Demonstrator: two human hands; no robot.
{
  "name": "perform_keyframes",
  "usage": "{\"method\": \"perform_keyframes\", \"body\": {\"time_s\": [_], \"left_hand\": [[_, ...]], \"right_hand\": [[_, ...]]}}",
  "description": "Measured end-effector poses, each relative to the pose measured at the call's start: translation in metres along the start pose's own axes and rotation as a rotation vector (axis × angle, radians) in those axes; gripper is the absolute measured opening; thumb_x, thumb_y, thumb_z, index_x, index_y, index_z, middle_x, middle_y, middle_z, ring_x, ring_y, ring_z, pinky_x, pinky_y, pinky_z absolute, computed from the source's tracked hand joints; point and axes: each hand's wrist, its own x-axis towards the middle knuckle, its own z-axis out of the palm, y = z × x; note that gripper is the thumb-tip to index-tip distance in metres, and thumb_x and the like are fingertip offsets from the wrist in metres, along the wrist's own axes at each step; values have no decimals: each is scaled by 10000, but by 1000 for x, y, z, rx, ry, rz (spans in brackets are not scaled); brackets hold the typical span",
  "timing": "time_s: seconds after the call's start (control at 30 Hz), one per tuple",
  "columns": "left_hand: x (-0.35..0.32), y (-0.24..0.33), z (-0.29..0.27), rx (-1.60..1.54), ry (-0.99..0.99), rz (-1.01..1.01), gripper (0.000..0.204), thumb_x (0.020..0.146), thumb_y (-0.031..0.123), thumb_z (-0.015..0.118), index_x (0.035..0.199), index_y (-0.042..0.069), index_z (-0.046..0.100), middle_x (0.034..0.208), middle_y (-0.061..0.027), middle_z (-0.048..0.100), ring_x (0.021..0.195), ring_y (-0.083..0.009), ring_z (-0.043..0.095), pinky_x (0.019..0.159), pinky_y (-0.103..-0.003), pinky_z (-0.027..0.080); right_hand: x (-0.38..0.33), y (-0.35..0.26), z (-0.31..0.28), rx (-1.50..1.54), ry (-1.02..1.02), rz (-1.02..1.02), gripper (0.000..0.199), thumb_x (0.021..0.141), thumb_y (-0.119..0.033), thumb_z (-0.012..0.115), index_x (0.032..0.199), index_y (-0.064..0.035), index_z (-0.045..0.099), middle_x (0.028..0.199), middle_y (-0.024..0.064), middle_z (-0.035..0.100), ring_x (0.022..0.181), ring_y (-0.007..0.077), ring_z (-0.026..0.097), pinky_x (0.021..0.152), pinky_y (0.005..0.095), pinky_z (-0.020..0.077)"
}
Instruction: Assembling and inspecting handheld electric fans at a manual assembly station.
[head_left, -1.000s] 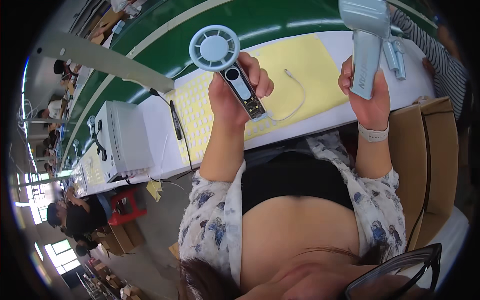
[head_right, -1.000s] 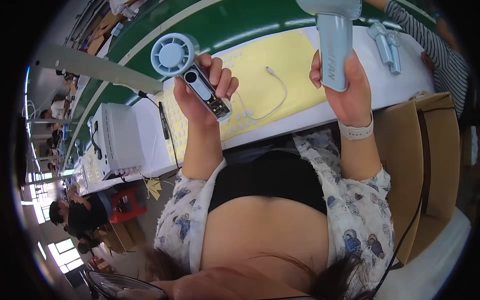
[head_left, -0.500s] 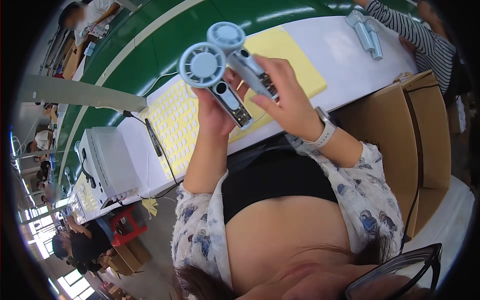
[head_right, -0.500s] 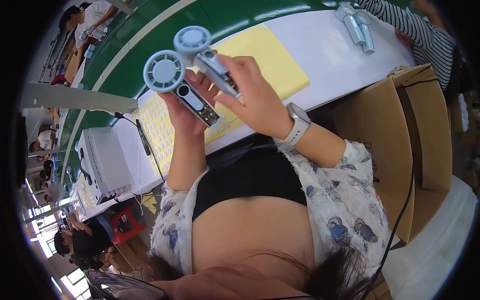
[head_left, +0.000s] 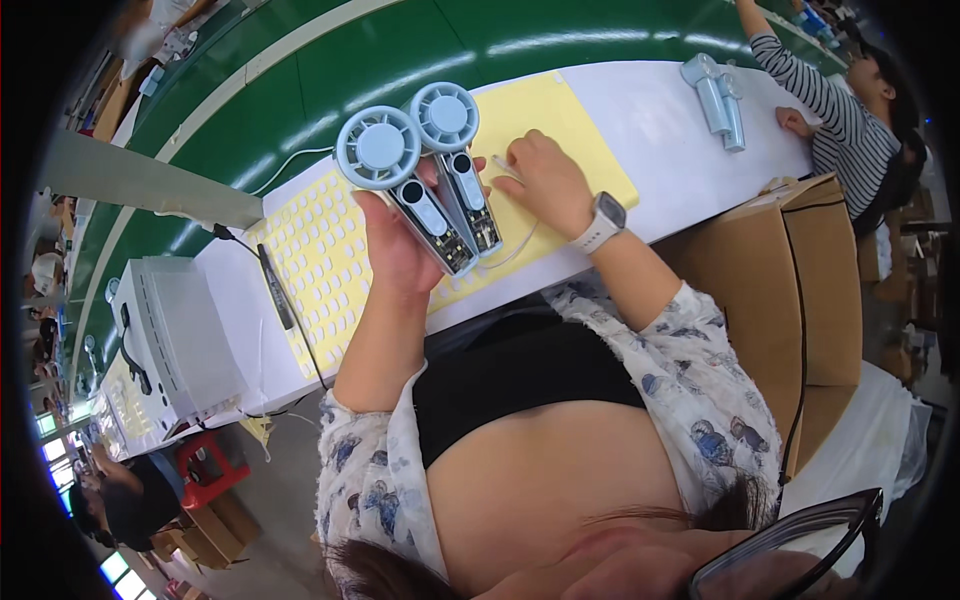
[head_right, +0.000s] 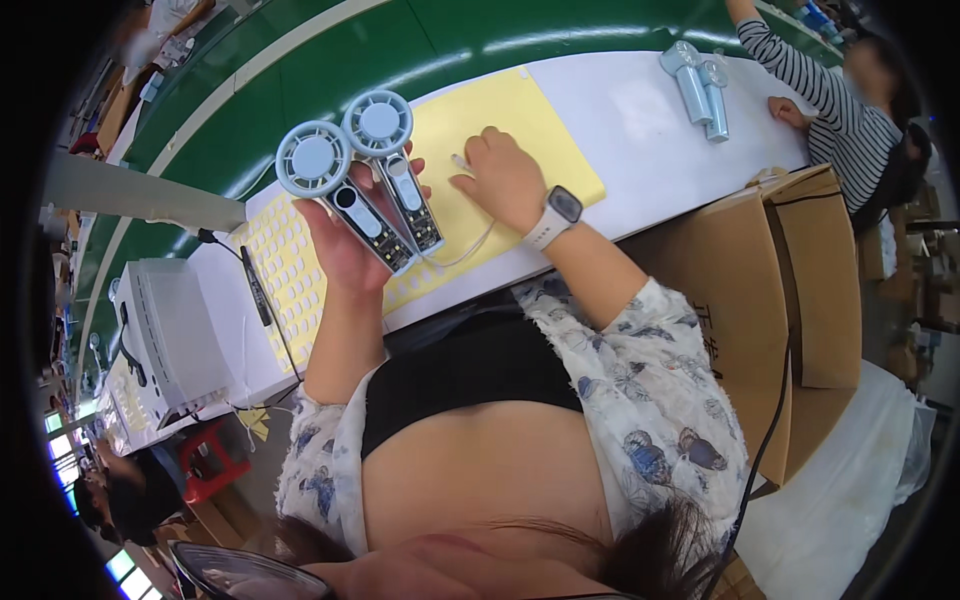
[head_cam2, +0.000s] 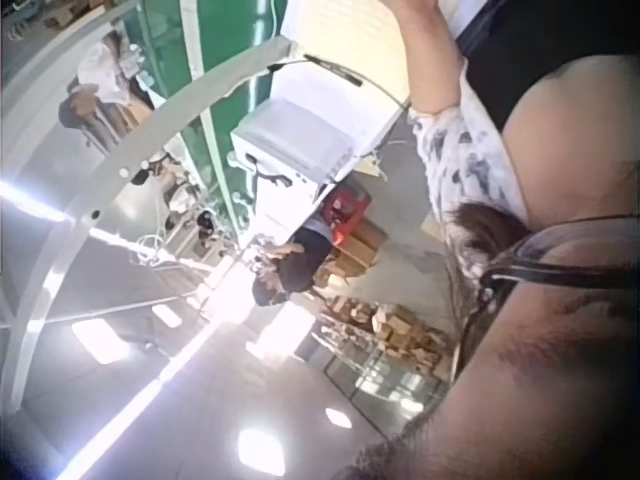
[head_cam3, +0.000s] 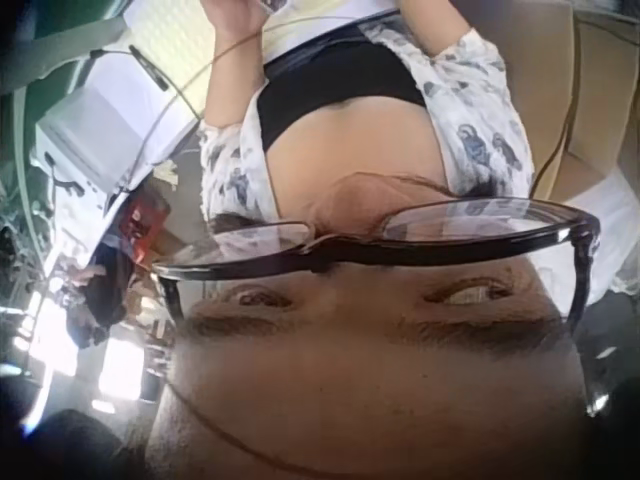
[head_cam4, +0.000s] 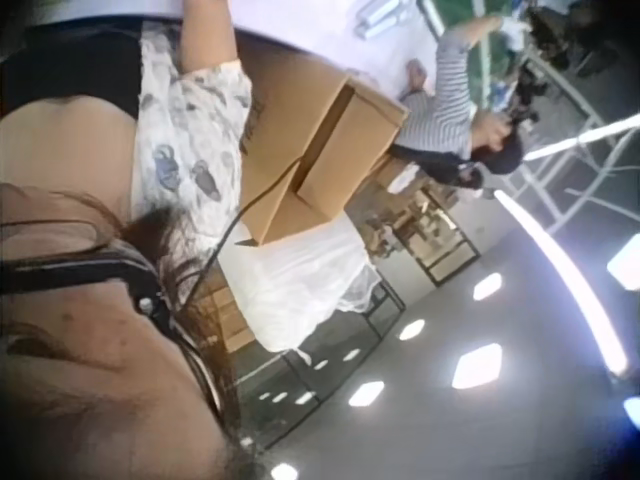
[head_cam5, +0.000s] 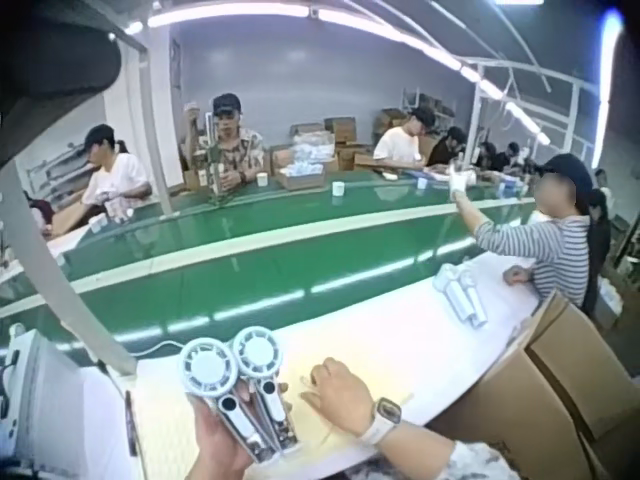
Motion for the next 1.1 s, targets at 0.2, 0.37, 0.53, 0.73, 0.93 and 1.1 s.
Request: {"method": "perform_keyframes", "body": {"time_s": [0.2, 0.37, 0.53, 0.73, 0.93, 1.1], "left_hand": [[-3, 1, -3, 26, 39, 20, 697, 803, 745, 407, 916, 66, 516, 1107, -160, 561, 1102, -324, 575, 840, -446, 549], [-1, 8, -7, 81, 97, 113, 710, 796, 763, 375, 880, 71, 512, 1125, -177, 562, 1088, -321, 582, 831, -436, 551], [0, 13, -13, 113, 98, 213, 716, 788, 775, 348, 844, 83, 525, 1184, -195, 548, 1083, -314, 582, 820, -429, 551], [0, 11, -13, 40, 156, 257, 714, 779, 784, 349, 839, 103, 557, 1210, -187, 545, 1087, -310, 577, 826, -436, 538], [1, 12, -9, -67, 218, 210, 717, 768, 793, 356, 846, 111, 563, 1202, -170, 552, 1092, -304, 573, 831, -441, 532], [1, 9, -11, 44, 103, 274, 712, 762, 791, 379, 825, 100, 538, 1177, -167, 558, 1084, -298, 578, 822, -429, 541]], "right_hand": [[5, -3, -2, 316, -29, 108, 163, 870, -176, 613, 896, -24, 558, 638, 83, 514, 594, 241, 521, 594, 331, 437], [0, -34, -46, 1307, -320, 395, 146, 934, -155, 540, 887, -19, 566, 603, -1, 444, 552, 106, 433, 524, 250, 358], [-19, -73, -61, 1270, -381, 320, 204, 971, -160, 478, 873, -10, 576, 616, -31, 435, 552, 49, 380, 512, 201, 320], [-28, -89, -60, 1207, -519, 149, 236, 982, -167, 460, 863, 3, 572, 626, -14, 474, 552, 54, 410, 518, 201, 342], [-36, -103, -45, 1420, -591, 260, 262, 990, -188, 450, 854, 8, 560, 620, 6, 485, 549, 65, 429, 519, 205, 360], [-42, -102, -44, 1435, -559, 294, 289, 1001, -208, 425, 836, 3, 534, 615, 21, 500, 539, 82, 450, 517, 215, 381]]}}
